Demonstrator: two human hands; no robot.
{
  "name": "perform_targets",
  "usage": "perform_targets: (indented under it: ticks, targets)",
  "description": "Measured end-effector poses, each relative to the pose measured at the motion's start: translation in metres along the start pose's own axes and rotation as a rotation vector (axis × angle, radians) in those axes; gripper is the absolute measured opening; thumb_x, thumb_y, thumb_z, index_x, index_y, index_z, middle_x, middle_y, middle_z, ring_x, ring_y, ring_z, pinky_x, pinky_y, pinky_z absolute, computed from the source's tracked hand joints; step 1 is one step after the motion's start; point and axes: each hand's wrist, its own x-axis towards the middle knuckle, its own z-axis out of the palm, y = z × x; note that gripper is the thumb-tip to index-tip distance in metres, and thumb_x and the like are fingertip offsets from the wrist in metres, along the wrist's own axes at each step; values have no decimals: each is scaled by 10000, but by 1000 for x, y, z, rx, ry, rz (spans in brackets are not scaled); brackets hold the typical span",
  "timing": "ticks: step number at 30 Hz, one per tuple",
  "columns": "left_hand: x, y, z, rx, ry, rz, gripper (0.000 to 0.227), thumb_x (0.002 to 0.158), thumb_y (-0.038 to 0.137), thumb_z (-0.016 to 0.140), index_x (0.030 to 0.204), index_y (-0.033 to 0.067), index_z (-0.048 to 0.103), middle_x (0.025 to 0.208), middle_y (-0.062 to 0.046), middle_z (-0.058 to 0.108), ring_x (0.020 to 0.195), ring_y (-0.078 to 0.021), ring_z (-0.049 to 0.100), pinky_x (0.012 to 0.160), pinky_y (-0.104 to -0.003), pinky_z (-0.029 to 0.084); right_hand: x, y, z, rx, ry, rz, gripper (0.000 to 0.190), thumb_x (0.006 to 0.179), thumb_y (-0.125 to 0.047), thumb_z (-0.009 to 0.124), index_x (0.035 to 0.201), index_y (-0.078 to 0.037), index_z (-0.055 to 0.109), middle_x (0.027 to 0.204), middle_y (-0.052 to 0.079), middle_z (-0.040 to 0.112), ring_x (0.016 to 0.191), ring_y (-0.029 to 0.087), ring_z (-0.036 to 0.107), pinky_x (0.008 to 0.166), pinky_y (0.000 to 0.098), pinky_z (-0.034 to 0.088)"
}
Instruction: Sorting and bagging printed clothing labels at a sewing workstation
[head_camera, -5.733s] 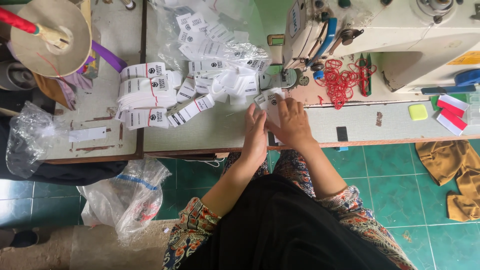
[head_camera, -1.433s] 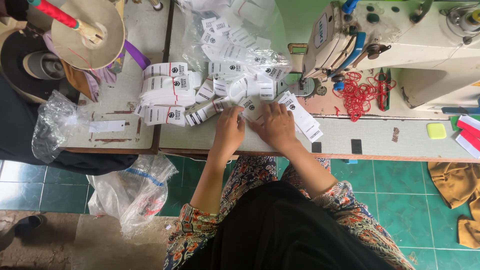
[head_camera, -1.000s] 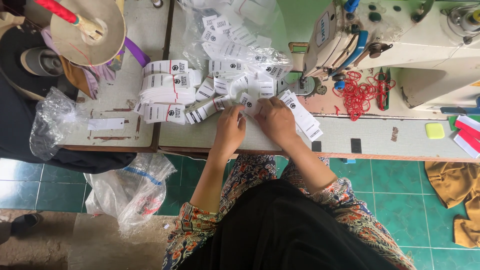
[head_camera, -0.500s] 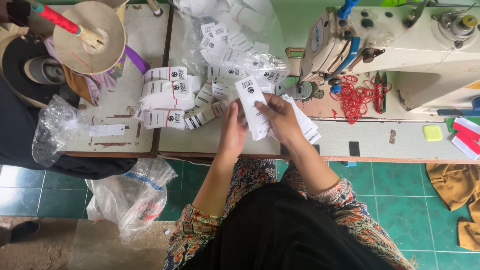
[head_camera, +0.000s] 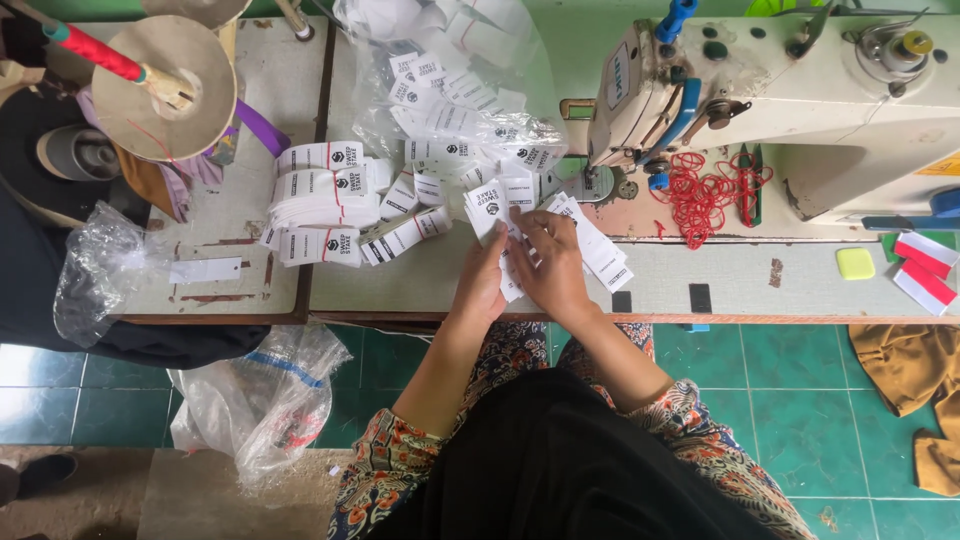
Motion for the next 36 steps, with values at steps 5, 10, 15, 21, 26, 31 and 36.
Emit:
perform_targets:
  ticks: [5, 10, 15, 21, 26, 31, 36]
  targets:
    - [33, -38, -47, 54, -43, -18, 242, 961, 261, 731, 1064, 44, 703, 901, -105, 741, 747, -215, 747, 705, -410, 650, -1, 13, 1, 260, -19, 211, 108, 908, -21, 731, 1008, -7, 770, 912, 155, 691, 918, 282, 663, 713, 310, 563]
    - [16, -33, -36, 55, -44, -65, 359, 944, 256, 744, 1204, 22, 665, 1016, -154, 743, 881, -264, 753, 798, -490, 643, -1, 49, -30, 594, -49, 500, 98, 957, -13, 663, 1047, 13, 694, 866, 132, 673, 774, 192, 641, 618, 290, 533]
    - [17, -27, -40, 76, -58, -95, 439, 969, 263, 705, 1326, 21, 620, 1155, -170, 709, 1042, -273, 712, 929, -540, 597, 4, 91, -79, 404, -281, 578, 124, 942, -84, 727, 1044, -14, 721, 843, 118, 678, 780, 174, 610, 649, 305, 487]
    - [23, -41, -46, -52, -122, -214, 578, 982, 350, 678, 1446, 44, 519, 1355, -194, 605, 1259, -347, 599, 1048, -600, 483, -4, 104, -74, -65, -448, 479, 174, 897, -129, 724, 1052, -59, 761, 869, 192, 741, 779, 355, 719, 688, 451, 550]
    - [16, -38, -38, 117, -153, -111, 511, 1009, 266, 648, 1397, -51, 546, 1337, -278, 615, 1242, -408, 604, 1010, -576, 509, 16, 61, -59, 161, -248, 319, 224, 908, -36, 727, 1129, -7, 750, 901, 189, 703, 742, 258, 671, 611, 320, 537]
    - [0, -21, -20, 272, -143, -34, 417, 962, 311, 715, 1212, -20, 663, 1095, -213, 731, 952, -338, 742, 840, -505, 617, 28, 31, -43, 317, -301, 339, 263, 943, -49, 690, 1194, 29, 710, 1006, 233, 698, 826, 314, 703, 663, 391, 576]
    - [-13, -7, -6, 277, -156, 14, 342, 937, 290, 747, 1071, -24, 720, 945, -207, 755, 822, -320, 758, 731, -471, 638, 42, 7, -45, 339, -308, 343, 388, 926, -31, 688, 1309, 19, 645, 1123, 244, 657, 932, 363, 708, 735, 453, 590]
